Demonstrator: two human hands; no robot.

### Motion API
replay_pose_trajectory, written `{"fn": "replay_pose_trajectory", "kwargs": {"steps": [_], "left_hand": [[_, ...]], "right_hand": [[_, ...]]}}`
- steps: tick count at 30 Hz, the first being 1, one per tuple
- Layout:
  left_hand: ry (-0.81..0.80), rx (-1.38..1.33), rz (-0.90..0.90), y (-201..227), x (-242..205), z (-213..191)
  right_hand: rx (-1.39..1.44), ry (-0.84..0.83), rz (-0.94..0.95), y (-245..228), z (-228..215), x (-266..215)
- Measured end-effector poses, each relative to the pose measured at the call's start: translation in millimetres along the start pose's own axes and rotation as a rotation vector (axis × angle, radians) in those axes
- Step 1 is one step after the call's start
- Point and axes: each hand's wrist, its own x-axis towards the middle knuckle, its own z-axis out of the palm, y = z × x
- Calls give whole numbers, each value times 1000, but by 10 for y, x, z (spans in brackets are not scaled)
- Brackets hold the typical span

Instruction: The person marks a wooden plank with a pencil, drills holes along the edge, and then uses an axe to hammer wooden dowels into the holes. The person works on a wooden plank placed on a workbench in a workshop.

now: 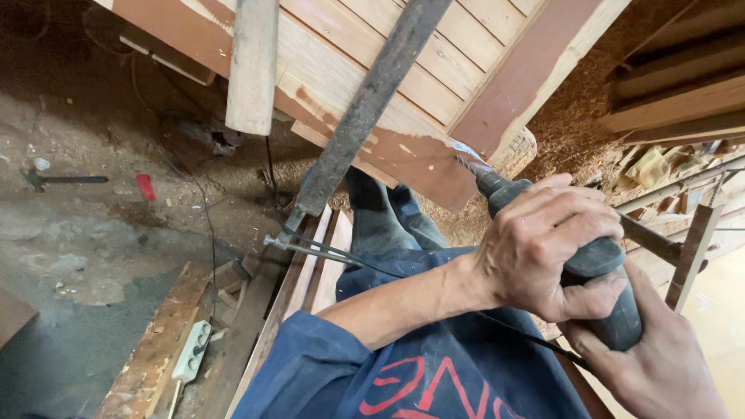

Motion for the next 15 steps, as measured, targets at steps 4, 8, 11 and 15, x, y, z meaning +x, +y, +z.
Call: {"fn": "replay_pose_trajectory", "kwargs": {"steps": [4, 8, 11, 15], "left_hand": [[-15, -35, -8, -7, -19, -73], [3, -60, -26, -4, -47, -83], [18, -70, -30, -4, -42, -78], [31, -87, -19, -23, -15, -94]], "right_hand": [[-20, -27, -19, 71, 19, 13], [-128, -70, 95, 263, 27, 113], [-208, -91, 157, 409, 24, 189], [-228, -93, 113, 552, 45, 211]]}}
